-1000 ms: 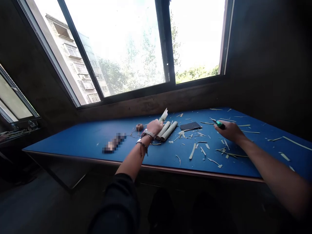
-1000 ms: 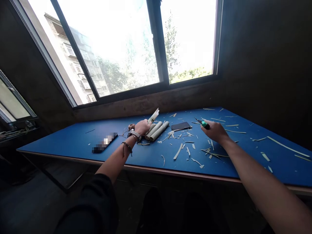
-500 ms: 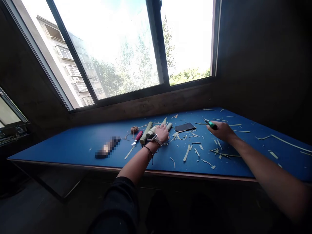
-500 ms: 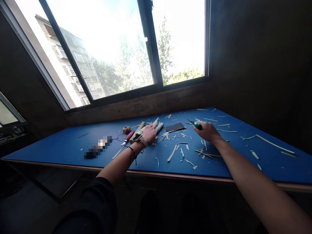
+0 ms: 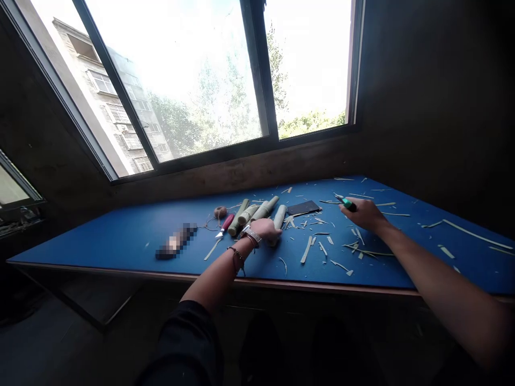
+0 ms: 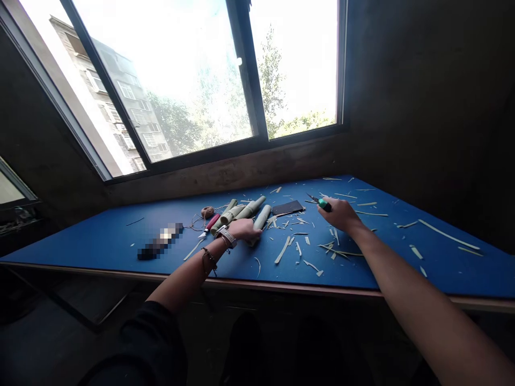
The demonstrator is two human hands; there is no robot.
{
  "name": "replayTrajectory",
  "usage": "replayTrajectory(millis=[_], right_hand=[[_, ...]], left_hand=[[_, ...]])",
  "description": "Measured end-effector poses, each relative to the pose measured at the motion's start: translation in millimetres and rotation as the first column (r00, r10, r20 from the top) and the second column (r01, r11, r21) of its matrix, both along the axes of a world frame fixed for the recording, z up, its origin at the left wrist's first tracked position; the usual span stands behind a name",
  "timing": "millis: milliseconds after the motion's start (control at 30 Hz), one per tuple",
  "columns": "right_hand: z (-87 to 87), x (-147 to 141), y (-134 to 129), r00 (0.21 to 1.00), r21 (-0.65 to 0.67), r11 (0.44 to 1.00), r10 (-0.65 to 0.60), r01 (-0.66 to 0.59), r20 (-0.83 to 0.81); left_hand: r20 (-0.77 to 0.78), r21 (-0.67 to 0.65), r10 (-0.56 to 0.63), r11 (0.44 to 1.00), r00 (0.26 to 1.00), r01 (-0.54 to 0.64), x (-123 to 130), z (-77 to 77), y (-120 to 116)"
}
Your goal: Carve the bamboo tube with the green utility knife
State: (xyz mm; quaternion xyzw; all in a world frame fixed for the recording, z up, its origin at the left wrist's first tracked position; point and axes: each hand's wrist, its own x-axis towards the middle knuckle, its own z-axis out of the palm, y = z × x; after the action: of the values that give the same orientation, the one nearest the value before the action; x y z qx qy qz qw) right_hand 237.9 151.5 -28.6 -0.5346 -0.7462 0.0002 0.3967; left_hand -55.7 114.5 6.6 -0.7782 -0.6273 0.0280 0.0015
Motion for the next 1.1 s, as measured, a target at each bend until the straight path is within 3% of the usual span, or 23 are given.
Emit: replayTrajectory(millis=[67, 133, 300, 467, 600, 767, 833, 967, 1033, 1100], right_hand=[[-0.1, 0, 0, 1.000, -0.006, 1.000, -0.004, 0.004, -0.001], [0.3, -1, 0, 1.000, -0.007, 1.000, -0.012, 0.012, -0.006], [0.9, -1, -1, 1.000, -0.010, 1.000, -0.021, 0.021, -0.004], [0.1, 1, 0, 1.000, 0.001, 1.000, -0.025, 0.025, 0.015], [-0.4, 2, 2, 1.000, 0.045, 0.999, -0.022, 0.021, 0.011], [-0.2, 0, 3, 1.000, 0.051, 0.999, -0.018, 0.017, 0.012], [0.1, -1, 3, 1.000, 0.045, 0.999, -0.014, 0.013, 0.004], [0.1, -1, 1, 1.000, 0.025, 0.999, -0.025, 0.025, 0.001], [-0.7, 0, 2, 1.000, 0.006, 1.000, -0.020, 0.020, 0.006], [-2.1, 0, 3, 1.000, -0.009, 1.000, -0.008, 0.008, 0.015]], left_hand=[[0.078, -0.132, -0.034, 0.990, 0.996, 0.044, 3, 3.6, -9], [0.134, -0.175, -0.100, 0.977, 0.986, 0.122, 6, 7.9, -13], [0.007, 0.098, -0.280, 0.956, 0.960, 0.277, 10, 11.2, 2], [-0.335, 0.183, -0.444, 0.835, 0.831, 0.520, 19, 0.2, 26], [-0.347, 0.221, -0.468, 0.801, 0.813, 0.556, 21, 0.1, 31], [-0.341, 0.407, -0.507, 0.680, 0.792, 0.610, 13, 22.7, 18], [-0.265, 0.448, -0.495, 0.697, 0.827, 0.560, 7, 31.2, 6], [0.115, 0.395, -0.427, 0.848, 0.897, 0.353, -4, 30.5, -25], [0.408, 0.332, -0.374, 0.911, 0.833, 0.246, -6, 21.7, -41], [0.699, 0.225, -0.295, 0.955, 0.651, 0.192, -4, 11.0, -54]])
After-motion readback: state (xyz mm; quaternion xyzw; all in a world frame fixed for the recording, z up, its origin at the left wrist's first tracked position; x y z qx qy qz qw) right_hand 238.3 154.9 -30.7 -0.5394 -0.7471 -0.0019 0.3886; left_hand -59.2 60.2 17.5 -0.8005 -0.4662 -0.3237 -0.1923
